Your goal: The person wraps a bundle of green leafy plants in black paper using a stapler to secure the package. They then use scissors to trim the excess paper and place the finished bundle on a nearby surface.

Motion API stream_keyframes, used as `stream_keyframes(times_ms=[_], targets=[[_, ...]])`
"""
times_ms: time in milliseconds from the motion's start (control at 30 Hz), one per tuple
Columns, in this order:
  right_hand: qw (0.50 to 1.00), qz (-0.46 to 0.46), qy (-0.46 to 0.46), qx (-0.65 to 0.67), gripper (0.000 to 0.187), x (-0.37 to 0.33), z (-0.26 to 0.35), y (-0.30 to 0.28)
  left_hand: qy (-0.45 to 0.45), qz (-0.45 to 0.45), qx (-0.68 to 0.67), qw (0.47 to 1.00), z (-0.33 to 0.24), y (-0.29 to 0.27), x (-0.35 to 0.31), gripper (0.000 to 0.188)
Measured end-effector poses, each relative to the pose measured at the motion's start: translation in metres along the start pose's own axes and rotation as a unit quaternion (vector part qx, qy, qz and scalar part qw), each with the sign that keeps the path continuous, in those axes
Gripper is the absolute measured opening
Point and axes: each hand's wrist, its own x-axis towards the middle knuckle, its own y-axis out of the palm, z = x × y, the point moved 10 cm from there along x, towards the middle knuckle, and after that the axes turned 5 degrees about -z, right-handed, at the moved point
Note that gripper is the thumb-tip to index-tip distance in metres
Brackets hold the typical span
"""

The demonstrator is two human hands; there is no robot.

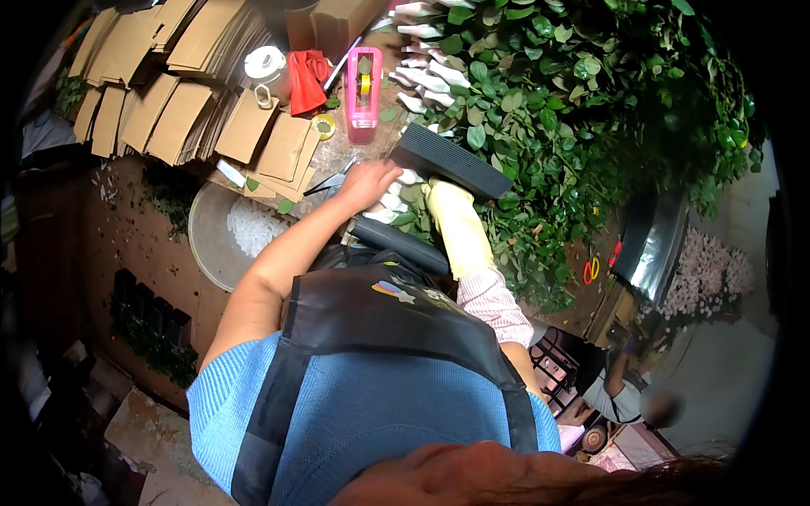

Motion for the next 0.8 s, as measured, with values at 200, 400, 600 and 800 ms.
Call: stream_keyframes(times_ms=[200,400,600,800], targets=[[0.999,0.01,-0.005,0.038,0.046,0.001,0.0,-0.002,-0.194,-0.258,-0.325,0.889,0.075,-0.037,-0.038,0.015],[1.0,-0.017,-0.008,0.024,0.044,-0.007,0.0,-0.003,-0.187,-0.003,-0.049,0.981,0.041,-0.006,-0.002,0.04],[0.999,-0.049,0.003,-0.021,0.044,0.015,0.001,0.01,-0.145,-0.183,-0.113,0.966,0.057,-0.021,-0.012,0.027],[0.993,-0.012,-0.052,0.103,0.043,-0.014,-0.004,-0.008,-0.141,-0.032,-0.107,0.984,0.077,-0.053,-0.012,0.033]])
